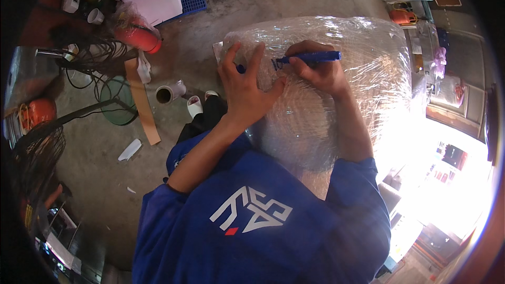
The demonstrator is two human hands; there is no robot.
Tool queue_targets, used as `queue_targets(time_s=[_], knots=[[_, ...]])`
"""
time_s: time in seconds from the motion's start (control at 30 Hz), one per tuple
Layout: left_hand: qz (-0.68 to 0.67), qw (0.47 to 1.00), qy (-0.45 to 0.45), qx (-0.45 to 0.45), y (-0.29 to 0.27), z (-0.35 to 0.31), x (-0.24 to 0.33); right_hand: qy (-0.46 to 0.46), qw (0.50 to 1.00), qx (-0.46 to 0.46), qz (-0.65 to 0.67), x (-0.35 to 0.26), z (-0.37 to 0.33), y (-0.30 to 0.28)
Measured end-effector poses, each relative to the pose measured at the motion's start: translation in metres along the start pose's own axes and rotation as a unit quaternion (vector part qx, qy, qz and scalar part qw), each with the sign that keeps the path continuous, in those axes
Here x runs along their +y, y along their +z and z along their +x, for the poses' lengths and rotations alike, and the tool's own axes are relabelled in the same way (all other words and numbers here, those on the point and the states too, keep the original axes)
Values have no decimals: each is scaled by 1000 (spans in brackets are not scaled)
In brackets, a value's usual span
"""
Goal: The person picks up a blue marker and writes on the bubble wrap covering a large wrapped package. They write an arrow and several lines of text on the top surface, then move to the side and continue writing additional labels on the bubble wrap.
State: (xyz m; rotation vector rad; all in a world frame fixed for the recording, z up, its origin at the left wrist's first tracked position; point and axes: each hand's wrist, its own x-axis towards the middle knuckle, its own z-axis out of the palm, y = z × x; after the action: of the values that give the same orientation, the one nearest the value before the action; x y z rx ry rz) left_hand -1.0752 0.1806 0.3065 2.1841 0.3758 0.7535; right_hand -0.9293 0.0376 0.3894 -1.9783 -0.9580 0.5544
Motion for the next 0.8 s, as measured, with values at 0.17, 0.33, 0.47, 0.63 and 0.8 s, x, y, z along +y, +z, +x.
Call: queue_targets(time_s=[0.17,0.33,0.47,0.63,0.8], knots=[[-19,1000,-8,-11,-1,-2,0,25,1000,-3,-2,-3,-2,1],[-24,999,-16,-24,-3,-2,-1,26,1000,-7,5,-2,-2,2],[-20,999,-20,-26,-3,-2,-1,18,1000,-24,1,2,-4,-1],[-22,1000,-7,-14,-2,-2,-1,18,999,-7,-27,1,-4,-6],[-26,999,-9,-22,-1,-3,-2,26,999,18,-34,1,-2,0]])
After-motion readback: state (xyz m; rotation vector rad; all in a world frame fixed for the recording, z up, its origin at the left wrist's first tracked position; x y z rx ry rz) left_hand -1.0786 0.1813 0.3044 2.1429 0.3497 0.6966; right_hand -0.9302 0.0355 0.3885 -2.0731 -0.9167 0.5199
